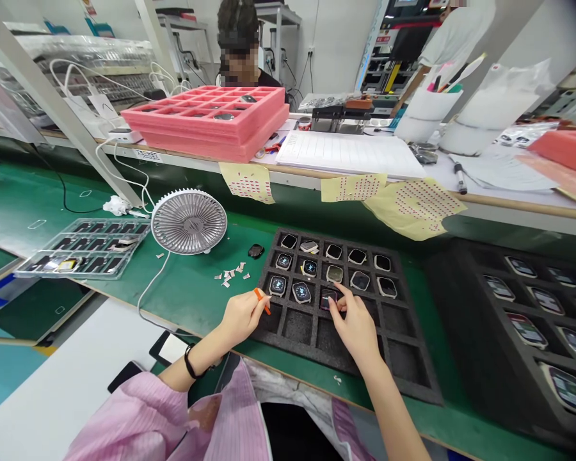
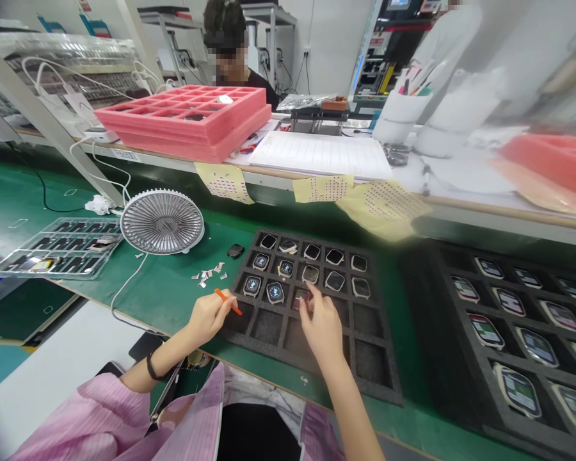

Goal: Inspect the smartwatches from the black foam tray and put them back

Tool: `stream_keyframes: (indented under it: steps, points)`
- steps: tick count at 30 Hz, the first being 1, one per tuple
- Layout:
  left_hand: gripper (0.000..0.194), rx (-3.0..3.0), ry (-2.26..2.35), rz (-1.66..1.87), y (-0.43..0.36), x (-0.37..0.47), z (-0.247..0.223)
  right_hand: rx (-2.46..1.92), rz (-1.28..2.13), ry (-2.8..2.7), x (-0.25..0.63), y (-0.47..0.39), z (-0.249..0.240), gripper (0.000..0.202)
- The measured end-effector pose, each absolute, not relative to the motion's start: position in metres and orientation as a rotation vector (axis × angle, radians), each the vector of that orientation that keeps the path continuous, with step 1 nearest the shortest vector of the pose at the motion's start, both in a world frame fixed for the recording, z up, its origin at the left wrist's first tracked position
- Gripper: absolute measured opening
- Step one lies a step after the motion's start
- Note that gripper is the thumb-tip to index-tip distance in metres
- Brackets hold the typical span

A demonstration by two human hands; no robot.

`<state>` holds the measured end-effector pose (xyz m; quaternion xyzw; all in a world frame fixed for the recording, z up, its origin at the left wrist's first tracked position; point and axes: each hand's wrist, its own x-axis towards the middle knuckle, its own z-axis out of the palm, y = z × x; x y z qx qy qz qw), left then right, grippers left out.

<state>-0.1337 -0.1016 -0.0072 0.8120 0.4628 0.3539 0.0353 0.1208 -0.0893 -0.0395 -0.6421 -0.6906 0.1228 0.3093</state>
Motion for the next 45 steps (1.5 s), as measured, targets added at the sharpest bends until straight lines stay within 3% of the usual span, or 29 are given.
stream_keyframes:
  steps: [9,16,24,32,45]
  points:
    - [0.041,2.209,1.516,1.304,-0.104,-0.152,0.020,-1.705,0.388,-1.838,0.123,-0.089,-0.036,0.044]
    - [0.043,1.904,1.592,1.382,-0.102,-0.180,0.019,-1.632,0.358,-1.929,0.132,-0.067,-0.006,0.042]
    - [0.040,1.645,1.456,1.115,-0.104,-0.202,0.015,-1.460,0.403,-2.110,0.102,0.005,0.034,0.027]
    - [0.036,1.638,1.462,0.784,-0.096,-0.217,-0.008,-1.541,0.396,-2.248,0.065,0.083,0.000,0.012]
    - [0.035,1.418,1.295,0.895,-0.075,-0.201,-0.010,-1.230,0.821,-2.086,0.024,0.096,-0.018,0.023]
